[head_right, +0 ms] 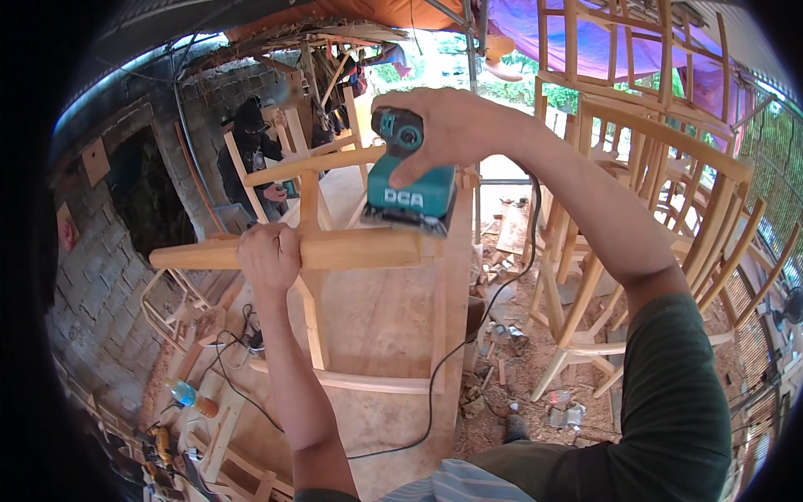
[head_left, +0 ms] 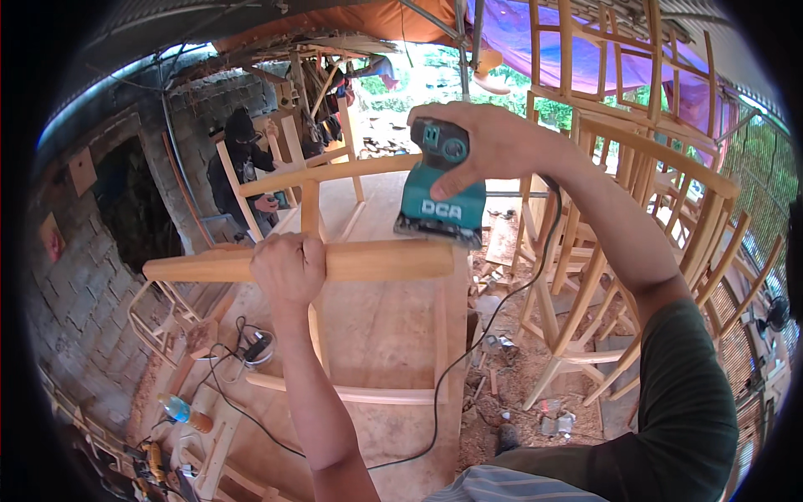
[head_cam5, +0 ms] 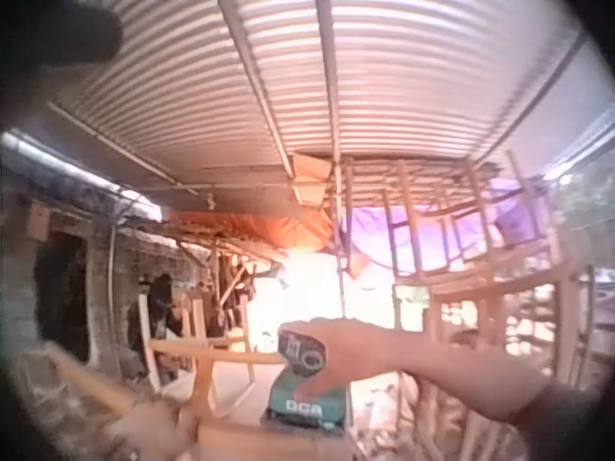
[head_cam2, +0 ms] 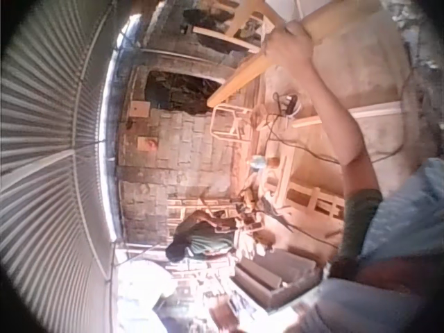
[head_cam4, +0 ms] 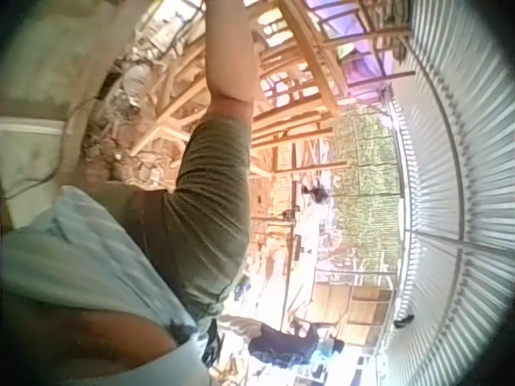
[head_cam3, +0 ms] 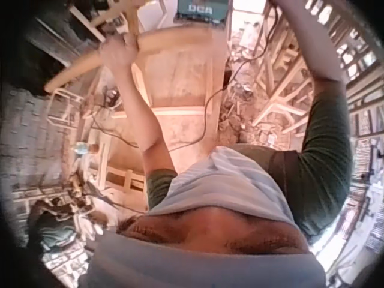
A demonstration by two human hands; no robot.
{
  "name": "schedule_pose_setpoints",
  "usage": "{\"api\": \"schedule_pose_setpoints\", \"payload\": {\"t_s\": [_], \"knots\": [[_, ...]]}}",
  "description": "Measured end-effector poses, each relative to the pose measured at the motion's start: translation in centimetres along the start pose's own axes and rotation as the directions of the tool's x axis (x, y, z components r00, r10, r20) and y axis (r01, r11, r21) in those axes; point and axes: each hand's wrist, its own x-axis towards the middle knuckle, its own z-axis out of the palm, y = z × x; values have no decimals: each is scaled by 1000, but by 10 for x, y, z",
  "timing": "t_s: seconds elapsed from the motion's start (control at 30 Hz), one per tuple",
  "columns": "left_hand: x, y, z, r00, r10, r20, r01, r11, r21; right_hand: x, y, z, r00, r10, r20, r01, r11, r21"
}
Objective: Sanding a wooden chair frame using a power sander.
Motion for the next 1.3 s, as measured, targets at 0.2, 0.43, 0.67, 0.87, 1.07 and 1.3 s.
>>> {"api": "schedule_pose_setpoints", "payload": {"t_s": [0.2,0.43,0.67,0.87,1.07,1.3], "knots": [[-2,-8,0,999,25,-42,-25,1000,2,3,8,9,999,6,-42,-3,997,76],[2,-4,0,999,46,-19,-46,999,-24,70,87,18,998,61,-4,-61,998,-11],[1,-7,3,997,56,-54,-60,994,-88,103,115,31,1000,5,-16,-8,987,-159],[-3,-9,-6,998,34,-47,-38,996,-84,48,43,15,997,-70,-22,68,994,-85],[0,46,-22,979,71,189,-18,963,-268,52,43,9,998,-56,40,57,998,-39],[-7,134,-25,889,373,265,-248,880,-405,103,126,29,993,121,-2,-120,987,-103]]}}
